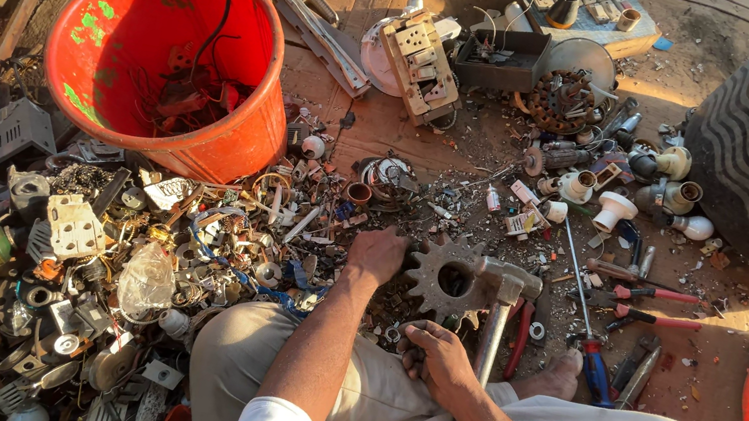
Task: The person sits on the floor and uses a hammer and screwdriver to dismantle small electronic components, likely light fixtures or sockets. They repeatedly strike the items to break them apart and separate the metal parts from the plastic housing.
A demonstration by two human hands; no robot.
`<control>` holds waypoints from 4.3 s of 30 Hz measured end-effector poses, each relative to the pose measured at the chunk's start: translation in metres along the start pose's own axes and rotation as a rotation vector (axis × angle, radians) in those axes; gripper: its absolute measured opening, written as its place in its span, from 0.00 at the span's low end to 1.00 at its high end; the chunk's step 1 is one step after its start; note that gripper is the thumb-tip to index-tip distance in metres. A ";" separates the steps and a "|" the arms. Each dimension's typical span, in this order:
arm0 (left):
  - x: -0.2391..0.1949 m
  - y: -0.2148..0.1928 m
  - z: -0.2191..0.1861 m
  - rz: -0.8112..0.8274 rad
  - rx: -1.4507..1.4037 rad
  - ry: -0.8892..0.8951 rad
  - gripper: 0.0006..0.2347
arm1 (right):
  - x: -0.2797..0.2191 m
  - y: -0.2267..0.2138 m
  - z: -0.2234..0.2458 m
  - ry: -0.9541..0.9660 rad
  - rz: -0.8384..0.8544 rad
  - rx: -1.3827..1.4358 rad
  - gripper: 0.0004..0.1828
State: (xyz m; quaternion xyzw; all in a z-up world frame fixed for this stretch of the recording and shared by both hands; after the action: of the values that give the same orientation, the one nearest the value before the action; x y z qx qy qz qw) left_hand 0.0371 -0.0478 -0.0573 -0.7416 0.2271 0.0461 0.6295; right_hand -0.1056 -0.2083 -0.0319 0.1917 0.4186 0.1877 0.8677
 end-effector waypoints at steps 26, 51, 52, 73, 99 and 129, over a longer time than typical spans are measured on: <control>-0.011 -0.021 0.012 0.003 -0.499 -0.183 0.09 | -0.001 -0.001 0.004 -0.031 0.001 0.012 0.08; -0.186 -0.040 -0.079 -0.242 -1.870 -0.127 0.08 | -0.055 0.030 0.038 -0.299 0.203 0.245 0.07; -0.190 -0.043 -0.080 -0.238 -1.883 -0.170 0.09 | -0.057 0.031 0.039 -0.292 0.204 0.246 0.07; -0.182 -0.051 0.038 -0.422 -2.207 -0.377 0.04 | -0.067 -0.006 0.044 -0.253 -0.007 0.207 0.05; -0.147 -0.091 0.037 -0.421 -1.010 -0.363 0.06 | -0.079 -0.020 0.086 -0.317 -0.090 0.305 0.09; -0.100 -0.095 -0.010 -0.104 -1.079 -0.017 0.12 | -0.017 -0.003 0.038 -0.088 -0.024 0.390 0.22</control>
State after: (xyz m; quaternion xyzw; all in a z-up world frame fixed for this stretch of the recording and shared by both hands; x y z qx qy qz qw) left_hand -0.0166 -0.0201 0.0667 -0.9694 0.1291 0.1308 0.1627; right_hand -0.0843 -0.2259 -0.0003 0.3590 0.4110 0.0843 0.8337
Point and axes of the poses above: each hand's wrist, its own x-axis towards the middle knuckle, its own y-axis out of the palm, z = x × y, the point moved 5 cm from there along x, towards the middle knuckle, and after that the axes turned 11 degrees about z, right-handed, at the moved point
